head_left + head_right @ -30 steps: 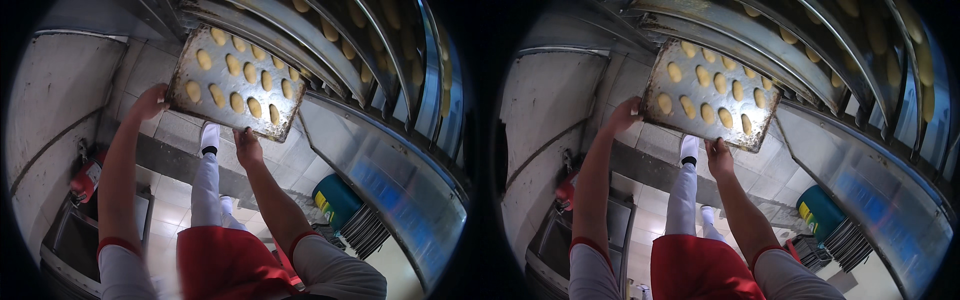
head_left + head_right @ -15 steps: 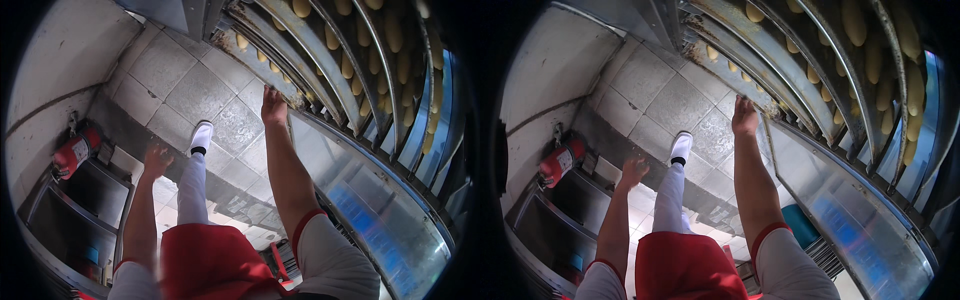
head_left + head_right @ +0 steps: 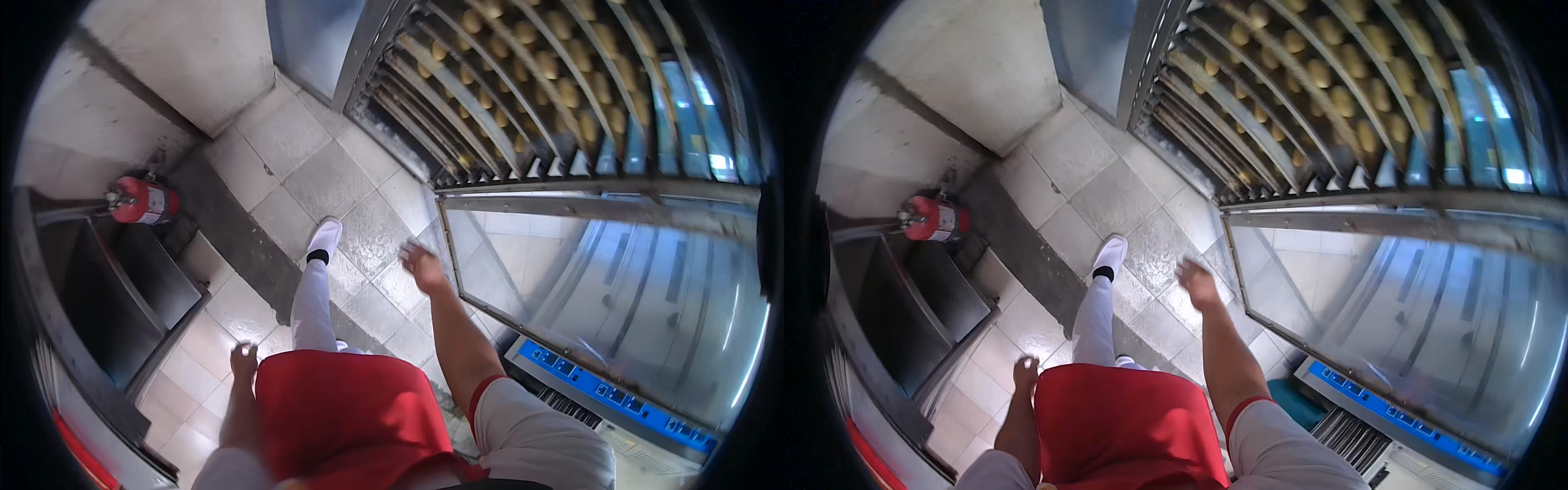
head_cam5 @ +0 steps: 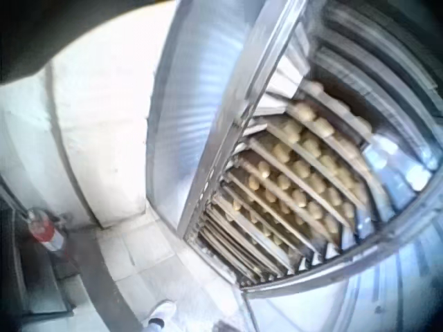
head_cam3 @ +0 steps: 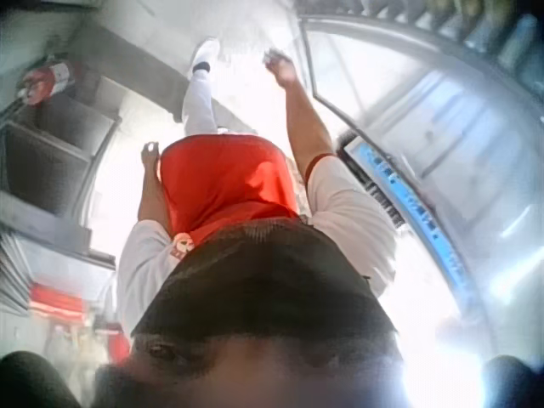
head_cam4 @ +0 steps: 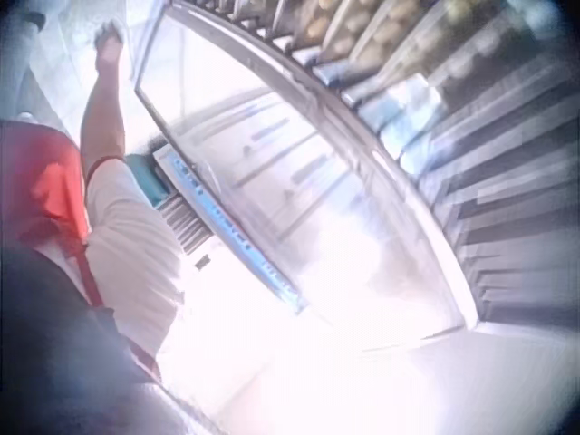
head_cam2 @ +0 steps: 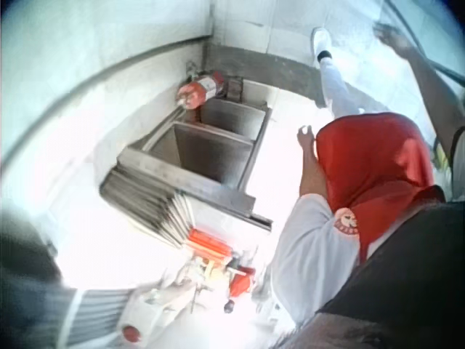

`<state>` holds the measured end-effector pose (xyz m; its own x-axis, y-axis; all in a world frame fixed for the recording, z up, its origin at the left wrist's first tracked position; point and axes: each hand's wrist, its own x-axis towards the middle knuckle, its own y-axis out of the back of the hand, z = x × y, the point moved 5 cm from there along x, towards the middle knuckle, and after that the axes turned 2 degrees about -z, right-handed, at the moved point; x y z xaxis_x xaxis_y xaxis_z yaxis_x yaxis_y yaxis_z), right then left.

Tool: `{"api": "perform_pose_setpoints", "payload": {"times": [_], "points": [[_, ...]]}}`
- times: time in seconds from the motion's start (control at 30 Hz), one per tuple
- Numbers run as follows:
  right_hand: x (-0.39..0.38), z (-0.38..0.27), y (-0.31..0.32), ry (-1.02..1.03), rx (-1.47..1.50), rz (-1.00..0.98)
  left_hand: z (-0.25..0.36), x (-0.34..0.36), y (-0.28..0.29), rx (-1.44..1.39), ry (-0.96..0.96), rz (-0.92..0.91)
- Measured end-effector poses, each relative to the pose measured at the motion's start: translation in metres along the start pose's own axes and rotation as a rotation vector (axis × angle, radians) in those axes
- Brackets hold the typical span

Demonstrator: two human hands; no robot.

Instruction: The person coats pieces of dough in a yellow cornmeal-like powder by hand and arranges them onto baking trays, then slides the filled trays into a large rack.

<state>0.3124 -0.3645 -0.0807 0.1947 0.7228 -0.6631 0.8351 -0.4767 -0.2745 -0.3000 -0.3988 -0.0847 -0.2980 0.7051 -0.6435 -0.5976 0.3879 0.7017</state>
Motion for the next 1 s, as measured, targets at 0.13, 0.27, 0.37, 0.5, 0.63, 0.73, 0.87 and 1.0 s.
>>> {"api": "perform_pose_setpoints", "payload": {"times": [0.13, 0.27, 0.37, 0.5, 0.63, 0.73, 0.87, 1.0], "points": [[-0.138, 0.079, 0.031, 0.012, -1.104, -0.056, -0.179, -0.08, 0.022, 0.471, -0.328, -0.1], [-0.266, 0.138, 0.11, -0.032, -1.352, -0.044, -0.284, -0.174, 0.059, 0.474, -0.183, -0.206], [-0.377, 0.199, 0.183, -0.366, -0.538, 0.025, -0.329, -0.23, 0.101, 0.348, -0.442, 0.281], [-0.413, 0.202, 0.164, -0.125, -1.462, -0.712, -0.38, -0.242, 0.148, -0.253, 0.246, 0.162], [-0.368, 0.174, 0.049, 0.576, -2.101, -0.596, -0.38, -0.243, 0.227, -0.452, 0.261, 0.253], [-0.322, 0.129, -0.175, 0.622, -1.74, -0.118, -0.434, -0.251, 0.28, -0.534, 0.237, 0.323], [-0.417, 0.094, -0.522, 0.645, -1.176, -0.428, -0.5, -0.261, 0.327, -0.773, 0.161, 0.377], [-0.505, 0.123, -0.793, 0.983, -1.109, -0.814, -0.534, -0.233, 0.447, -0.835, -0.036, 0.736]]}}
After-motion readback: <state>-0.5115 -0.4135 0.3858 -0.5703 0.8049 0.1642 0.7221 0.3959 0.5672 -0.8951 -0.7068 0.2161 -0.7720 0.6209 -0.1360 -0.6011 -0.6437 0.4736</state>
